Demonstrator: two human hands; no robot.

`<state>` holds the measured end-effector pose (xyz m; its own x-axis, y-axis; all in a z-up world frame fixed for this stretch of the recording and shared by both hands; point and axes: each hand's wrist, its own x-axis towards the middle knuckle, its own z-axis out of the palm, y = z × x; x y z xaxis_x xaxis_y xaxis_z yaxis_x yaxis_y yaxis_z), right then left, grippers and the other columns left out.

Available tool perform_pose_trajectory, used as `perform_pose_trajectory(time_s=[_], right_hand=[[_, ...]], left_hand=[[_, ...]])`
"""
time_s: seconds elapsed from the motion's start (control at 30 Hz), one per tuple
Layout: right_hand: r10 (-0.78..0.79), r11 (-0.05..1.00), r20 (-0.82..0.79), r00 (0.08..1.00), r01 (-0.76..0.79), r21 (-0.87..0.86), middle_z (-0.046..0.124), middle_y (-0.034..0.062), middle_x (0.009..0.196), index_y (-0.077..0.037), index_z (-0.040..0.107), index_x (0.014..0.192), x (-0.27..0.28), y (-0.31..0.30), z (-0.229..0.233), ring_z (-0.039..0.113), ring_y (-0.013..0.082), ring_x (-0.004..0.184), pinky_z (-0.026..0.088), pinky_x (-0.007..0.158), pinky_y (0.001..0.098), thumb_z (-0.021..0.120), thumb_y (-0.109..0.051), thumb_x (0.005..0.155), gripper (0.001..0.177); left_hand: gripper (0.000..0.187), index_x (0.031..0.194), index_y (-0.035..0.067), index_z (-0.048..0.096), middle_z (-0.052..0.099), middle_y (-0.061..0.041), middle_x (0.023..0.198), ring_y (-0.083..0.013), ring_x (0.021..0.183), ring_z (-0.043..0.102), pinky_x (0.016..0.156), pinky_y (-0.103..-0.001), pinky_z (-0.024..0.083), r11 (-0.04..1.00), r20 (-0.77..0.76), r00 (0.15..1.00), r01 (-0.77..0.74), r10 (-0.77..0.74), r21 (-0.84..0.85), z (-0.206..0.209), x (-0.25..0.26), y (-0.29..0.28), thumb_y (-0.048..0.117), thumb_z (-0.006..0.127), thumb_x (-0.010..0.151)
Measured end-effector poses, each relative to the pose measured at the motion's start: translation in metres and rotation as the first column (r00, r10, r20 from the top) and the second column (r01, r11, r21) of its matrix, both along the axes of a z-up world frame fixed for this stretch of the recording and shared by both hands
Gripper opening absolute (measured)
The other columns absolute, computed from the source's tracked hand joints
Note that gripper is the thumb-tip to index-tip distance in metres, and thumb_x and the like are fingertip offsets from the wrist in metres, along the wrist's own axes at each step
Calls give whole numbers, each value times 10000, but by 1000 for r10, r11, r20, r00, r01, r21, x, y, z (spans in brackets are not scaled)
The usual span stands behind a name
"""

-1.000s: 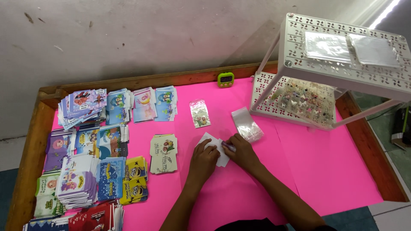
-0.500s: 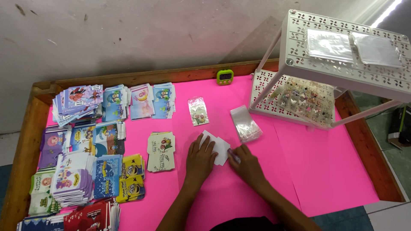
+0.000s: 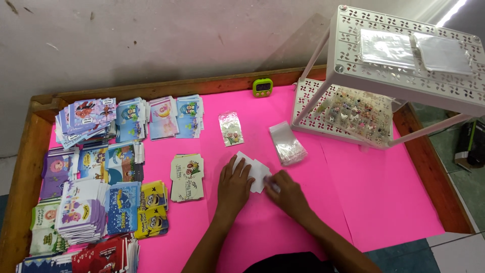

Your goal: Packaging small printed cards into individual plastic bags

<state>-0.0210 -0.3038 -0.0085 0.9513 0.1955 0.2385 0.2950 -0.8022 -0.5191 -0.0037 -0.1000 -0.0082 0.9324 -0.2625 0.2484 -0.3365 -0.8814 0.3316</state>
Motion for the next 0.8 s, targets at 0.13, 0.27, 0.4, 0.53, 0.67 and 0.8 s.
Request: perform_pose_trajectory(time_s=[0.13, 0.27, 0.4, 0.53, 0.67, 0.8], right_hand=[[177, 973, -97, 979, -160, 166, 667, 85, 846, -90, 702, 921, -8, 10, 15, 753, 315, 783, 640, 623, 390, 789, -240, 873, 180], [81, 996, -57, 995, -79, 42, 658, 82, 874, -110, 688, 965, 26, -4, -1, 742, 310, 793, 633, 632, 412, 772, -309, 867, 237], [53, 998, 16, 998, -52, -46, 632, 29, 889, -134, 682, 973, 59, 7, -17, 741, 247, 795, 623, 636, 358, 731, -367, 914, 246], [89, 996, -9, 996, -89, 10, 648, 60, 903, -94, 694, 987, 75, 14, -21, 744, 276, 833, 622, 650, 367, 744, -304, 919, 227], [93, 995, -100, 991, -95, -8, 671, 95, 928, -89, 695, 1014, 64, 7, -4, 743, 324, 872, 626, 680, 436, 739, -320, 899, 261], [66, 997, -123, 990, -70, -24, 677, 78, 944, -119, 699, 1015, 65, 10, -6, 742, 319, 893, 626, 690, 441, 742, -333, 886, 254]], left_hand=[[372, 1275, 86, 672, 626, -127, 1402, -361, 1461, 408, 1152, -516, 373, 1000, 58, 998, 27, -28, 8, -3, 1, -2, 318, 650, 985], [359, 1268, 72, 677, 656, -115, 1350, -338, 1453, 418, 1161, -499, 362, 1000, 74, 997, 26, -26, 9, -7, 0, -3, 298, 650, 989], [375, 1265, 56, 678, 664, -124, 1335, -346, 1442, 428, 1157, -505, 366, 1000, 88, 996, 12, -12, -4, -1, -2, -5, 282, 681, 965], [396, 1285, 39, 671, 659, -127, 1351, -346, 1459, 408, 1166, -506, 347, 1000, 64, 998, 9, -8, -4, -4, -2, -6, 280, 674, 970], [397, 1282, 30, 675, 663, -133, 1350, -346, 1456, 412, 1163, -500, 350, 1000, 72, 997, 19, -19, 3, -8, -2, -6, 273, 674, 969], [411, 1282, 29, 674, 665, -133, 1347, -346, 1456, 412, 1162, -498, 352, 1000, 72, 997, 22, -23, 5, -6, -1, -5, 270, 689, 949]])
